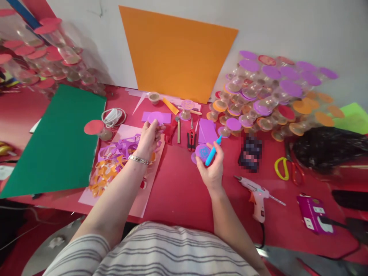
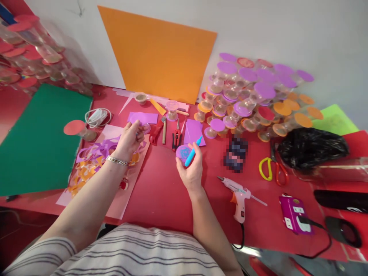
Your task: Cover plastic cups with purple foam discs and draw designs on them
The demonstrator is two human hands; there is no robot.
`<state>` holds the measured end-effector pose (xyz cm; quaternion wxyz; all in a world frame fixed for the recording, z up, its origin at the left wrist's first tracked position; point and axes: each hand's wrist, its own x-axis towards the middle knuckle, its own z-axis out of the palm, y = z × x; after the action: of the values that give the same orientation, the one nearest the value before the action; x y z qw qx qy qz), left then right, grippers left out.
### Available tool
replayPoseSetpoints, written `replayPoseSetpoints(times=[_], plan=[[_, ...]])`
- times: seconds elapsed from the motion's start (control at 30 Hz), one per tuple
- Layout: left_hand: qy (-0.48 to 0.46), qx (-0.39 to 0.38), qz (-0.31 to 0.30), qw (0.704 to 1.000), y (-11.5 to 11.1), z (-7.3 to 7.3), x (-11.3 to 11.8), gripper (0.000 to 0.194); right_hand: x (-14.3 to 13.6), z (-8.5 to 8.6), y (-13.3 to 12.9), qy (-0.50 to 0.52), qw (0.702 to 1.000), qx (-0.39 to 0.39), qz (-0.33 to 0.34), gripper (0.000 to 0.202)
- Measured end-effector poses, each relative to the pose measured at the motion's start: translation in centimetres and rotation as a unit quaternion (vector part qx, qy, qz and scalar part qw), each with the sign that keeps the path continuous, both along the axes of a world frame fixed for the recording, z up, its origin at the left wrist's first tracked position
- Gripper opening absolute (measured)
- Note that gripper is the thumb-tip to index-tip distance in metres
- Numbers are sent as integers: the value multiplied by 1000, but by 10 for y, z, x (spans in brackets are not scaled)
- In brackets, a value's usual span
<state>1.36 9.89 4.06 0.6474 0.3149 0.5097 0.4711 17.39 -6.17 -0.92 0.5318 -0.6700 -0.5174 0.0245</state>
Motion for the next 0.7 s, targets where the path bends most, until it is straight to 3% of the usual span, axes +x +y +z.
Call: replayPoseSetpoints(times=[0.1, 0.2, 0.3, 0.37, 0.53, 0.7], plan=[[1, 8, 2, 1000, 1, 4, 2, 29, 0, 0, 0, 12, 1000, -5, 8, 67], [-9, 45, -25, 999, -11, 17, 0, 26, 1, 0, 0, 22, 1000, -3, 19, 72], [-24, 96, -106, 989, -43, 31, -10, 25, 4, 1, -1, 22, 1000, -1, 20, 77], [-10, 89, -158, 983, -71, 34, -19, 29, 6, 3, -2, 18, 1000, 8, 21, 79], [65, 33, -276, 958, -134, 20, -33, 39, 12, 10, -4, 5, 992, 111, 63, 67], [91, 54, -322, 941, -156, 3, -29, 41, 13, 14, -6, -2, 978, 198, 67, 79]])
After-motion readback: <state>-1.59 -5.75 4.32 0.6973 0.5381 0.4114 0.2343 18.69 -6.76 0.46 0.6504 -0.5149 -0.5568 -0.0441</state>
